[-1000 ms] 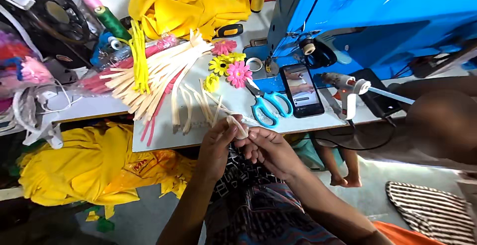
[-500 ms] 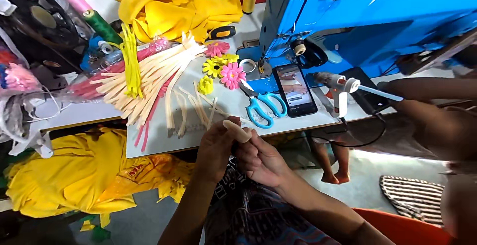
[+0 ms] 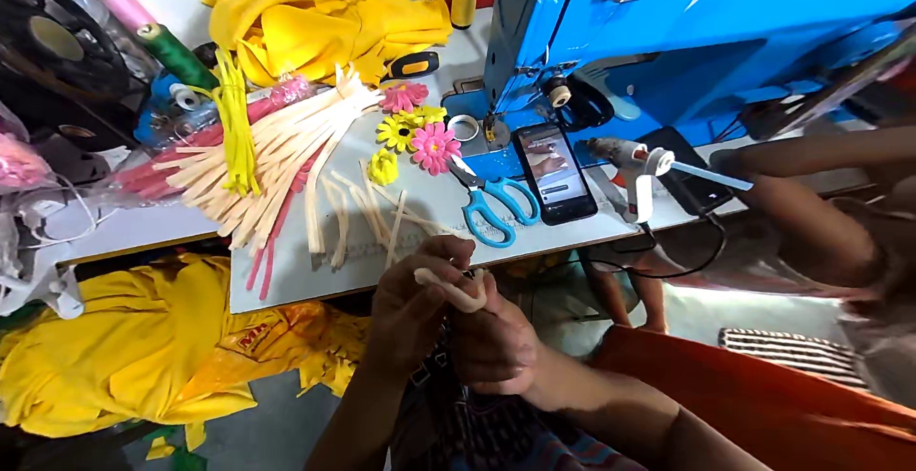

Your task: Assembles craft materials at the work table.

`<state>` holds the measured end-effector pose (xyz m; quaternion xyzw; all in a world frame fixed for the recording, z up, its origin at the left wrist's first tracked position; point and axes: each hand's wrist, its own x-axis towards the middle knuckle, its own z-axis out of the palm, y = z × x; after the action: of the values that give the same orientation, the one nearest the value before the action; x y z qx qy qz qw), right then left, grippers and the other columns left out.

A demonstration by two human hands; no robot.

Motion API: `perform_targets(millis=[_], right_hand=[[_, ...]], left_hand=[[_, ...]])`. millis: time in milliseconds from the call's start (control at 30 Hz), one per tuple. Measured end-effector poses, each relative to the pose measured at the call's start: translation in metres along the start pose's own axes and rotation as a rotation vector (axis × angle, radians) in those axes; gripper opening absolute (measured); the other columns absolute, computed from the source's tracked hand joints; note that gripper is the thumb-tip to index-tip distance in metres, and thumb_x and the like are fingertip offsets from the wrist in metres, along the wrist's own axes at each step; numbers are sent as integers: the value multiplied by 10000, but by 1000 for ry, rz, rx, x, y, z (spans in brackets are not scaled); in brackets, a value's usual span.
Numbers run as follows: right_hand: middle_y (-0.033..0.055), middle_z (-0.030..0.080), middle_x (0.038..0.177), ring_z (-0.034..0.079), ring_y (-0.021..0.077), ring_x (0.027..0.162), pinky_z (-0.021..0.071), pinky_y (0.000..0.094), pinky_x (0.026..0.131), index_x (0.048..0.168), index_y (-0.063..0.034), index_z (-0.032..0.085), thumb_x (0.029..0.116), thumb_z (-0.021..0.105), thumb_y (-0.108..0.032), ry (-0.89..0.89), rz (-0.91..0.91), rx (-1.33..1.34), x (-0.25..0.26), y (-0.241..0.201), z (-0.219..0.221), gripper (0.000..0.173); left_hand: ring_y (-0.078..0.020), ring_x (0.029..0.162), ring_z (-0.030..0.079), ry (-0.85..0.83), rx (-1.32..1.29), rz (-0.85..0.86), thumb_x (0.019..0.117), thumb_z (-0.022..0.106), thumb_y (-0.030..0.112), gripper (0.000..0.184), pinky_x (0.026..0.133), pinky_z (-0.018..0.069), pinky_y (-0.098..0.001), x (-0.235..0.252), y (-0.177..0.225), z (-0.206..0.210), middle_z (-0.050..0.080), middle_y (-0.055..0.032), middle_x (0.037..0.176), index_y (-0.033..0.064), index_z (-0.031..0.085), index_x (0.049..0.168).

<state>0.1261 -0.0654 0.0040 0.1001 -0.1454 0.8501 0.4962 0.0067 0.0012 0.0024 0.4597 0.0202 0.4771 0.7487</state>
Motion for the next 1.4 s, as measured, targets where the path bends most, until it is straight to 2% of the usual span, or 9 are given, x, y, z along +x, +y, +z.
perform_targets(millis=[167,333,467,533,767,833,1000,1200,1400], right_hand=[[-131,577,564,528,-73,442,409,85,403,824,-178,684,999,574,-486,-70,14,64,5,1,3,371],[-123,595,600,557,-71,490,449,81,469,1003,-146,704,1027,554,-434,-43,-28,185,2,6,3,325],[-125,610,603,561,-72,493,463,84,479,1089,-138,705,1045,502,-453,-81,-18,164,-3,13,10,378],[-129,595,597,544,-71,489,448,88,475,1073,-145,697,1044,494,-475,-104,3,118,-5,18,14,389],[-135,568,576,513,-67,477,422,94,474,1066,-151,703,1033,548,-427,-116,28,98,-4,23,14,319],[-131,562,575,512,-65,479,422,97,475,1067,-148,696,1024,555,-450,-108,25,68,-3,22,12,336],[-131,564,595,527,-59,503,427,100,489,943,-174,685,1013,590,-435,-59,15,69,2,19,11,285],[-131,545,582,511,-53,490,418,104,480,992,-173,673,1031,573,-389,-101,-9,55,4,17,12,241],[-149,518,562,484,-62,467,401,103,467,976,-187,667,1041,561,-365,-62,-15,39,0,11,12,217]], left_hand=[[-122,1175,643,31,18,25,1003,641,263,163,1064,499,-330,1,-2,-1,723,40,1144,216,774,1083],[-115,1182,646,-4,144,113,987,666,242,173,1090,482,-335,-1,0,-4,739,68,1121,265,779,1117],[-66,1096,657,-145,197,175,967,702,226,164,1110,453,-346,2,5,-10,734,113,1027,275,764,1110],[-42,1080,654,-223,199,187,980,684,279,145,1140,427,-371,5,8,-11,727,139,1005,281,757,1105],[-92,1144,645,-337,128,203,1014,628,322,169,1170,392,-408,7,11,-6,730,94,1072,236,749,1095],[-96,1155,642,-335,114,198,1010,638,311,167,1173,390,-411,6,13,-6,732,93,1081,237,749,1110],[-99,1132,646,-282,120,199,1004,643,322,160,1160,401,-419,5,12,-9,726,101,1069,262,750,1108],[-104,1126,651,-217,13,158,1020,615,309,190,1156,406,-432,2,6,-9,724,90,1107,250,752,1136],[-119,1160,646,-108,138,149,1007,640,270,159,1173,387,-432,2,6,-8,735,86,1078,258,771,1096]])
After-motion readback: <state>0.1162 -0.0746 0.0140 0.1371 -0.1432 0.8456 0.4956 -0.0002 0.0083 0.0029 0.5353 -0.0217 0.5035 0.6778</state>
